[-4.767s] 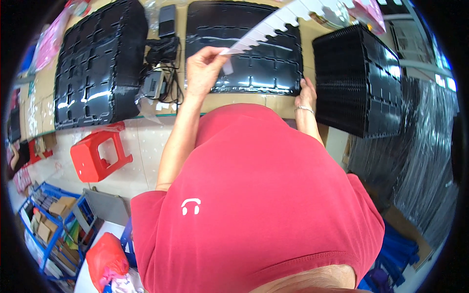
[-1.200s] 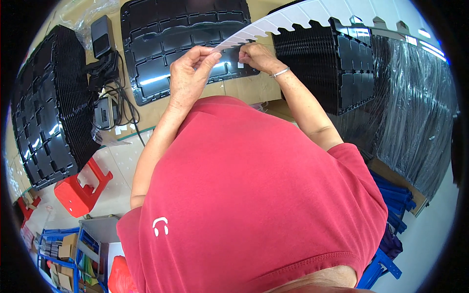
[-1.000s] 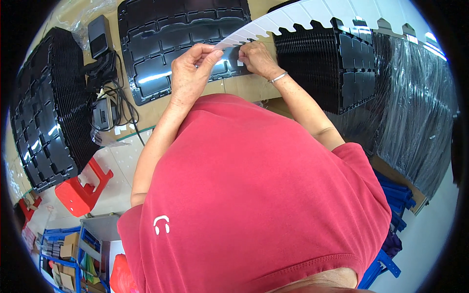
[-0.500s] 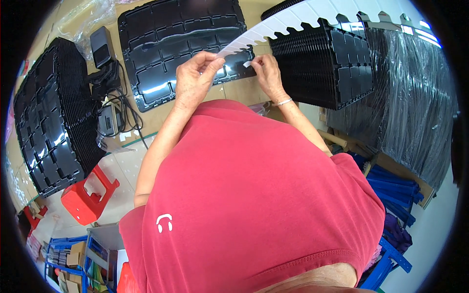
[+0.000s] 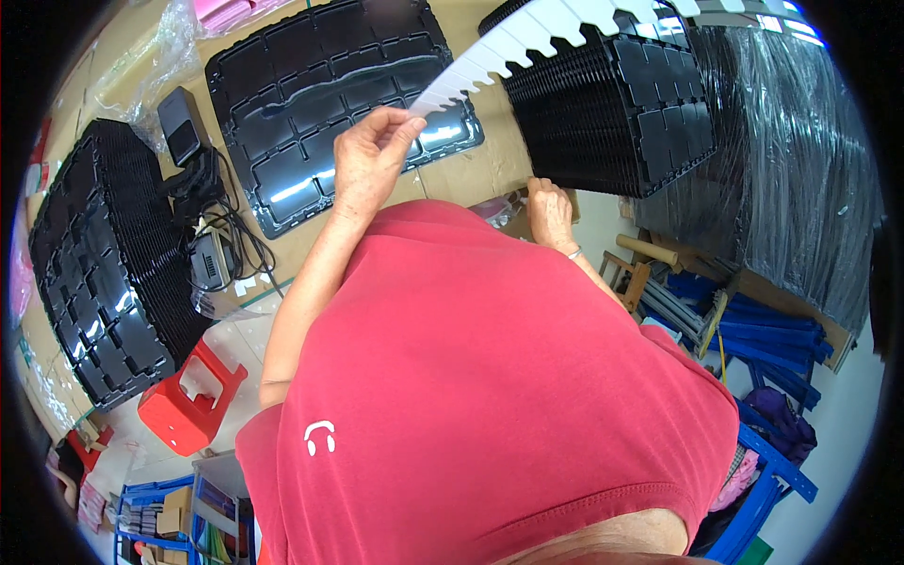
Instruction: The person places pink foam blocks into black plastic grid trays and applies white dividers by hand.
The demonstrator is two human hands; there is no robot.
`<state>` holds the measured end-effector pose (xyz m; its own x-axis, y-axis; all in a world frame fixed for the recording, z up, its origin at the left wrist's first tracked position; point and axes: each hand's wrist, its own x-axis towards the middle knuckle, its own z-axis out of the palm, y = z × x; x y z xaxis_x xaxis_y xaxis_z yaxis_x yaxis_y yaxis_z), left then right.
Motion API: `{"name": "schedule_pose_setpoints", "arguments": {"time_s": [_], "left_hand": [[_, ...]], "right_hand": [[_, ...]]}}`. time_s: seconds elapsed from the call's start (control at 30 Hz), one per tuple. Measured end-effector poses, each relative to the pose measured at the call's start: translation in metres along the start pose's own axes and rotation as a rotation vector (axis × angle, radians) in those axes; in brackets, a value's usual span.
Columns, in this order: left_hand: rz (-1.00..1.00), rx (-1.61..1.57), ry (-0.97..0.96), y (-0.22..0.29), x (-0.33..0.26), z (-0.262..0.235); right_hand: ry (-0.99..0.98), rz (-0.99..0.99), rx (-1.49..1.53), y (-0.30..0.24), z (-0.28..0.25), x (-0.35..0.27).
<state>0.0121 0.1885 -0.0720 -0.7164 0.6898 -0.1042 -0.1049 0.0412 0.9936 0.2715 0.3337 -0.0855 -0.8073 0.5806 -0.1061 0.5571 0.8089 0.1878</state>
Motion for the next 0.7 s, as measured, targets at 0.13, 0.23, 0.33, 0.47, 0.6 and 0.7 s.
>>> {"name": "schedule_pose_setpoints", "arguments": {"time_s": [0.13,0.23,0.33,0.47,0.6,0.7], "left_hand": [[0.020,0.050,-0.030,-0.002,-0.001,0.004],[0.003,0.028,-0.016,0.001,-0.004,0.005],[0.045,0.085,-0.008,0.009,-0.003,0.004],[0.069,0.121,0.039,0.011,-0.006,0.000],[0.083,0.154,0.060,0.010,-0.007,-0.002],[0.081,0.152,0.063,0.008,-0.006,-0.003]], "right_hand": [[0.143,0.104,0.940,-0.047,-0.058,0.038],[0.154,0.105,1.365,-0.087,-0.090,0.075],[0.248,0.133,1.620,-0.106,-0.091,0.088],[0.354,0.169,1.683,-0.114,-0.090,0.084],[0.318,0.197,1.699,-0.117,-0.097,0.085],[0.300,0.183,1.702,-0.117,-0.098,0.088]]}}
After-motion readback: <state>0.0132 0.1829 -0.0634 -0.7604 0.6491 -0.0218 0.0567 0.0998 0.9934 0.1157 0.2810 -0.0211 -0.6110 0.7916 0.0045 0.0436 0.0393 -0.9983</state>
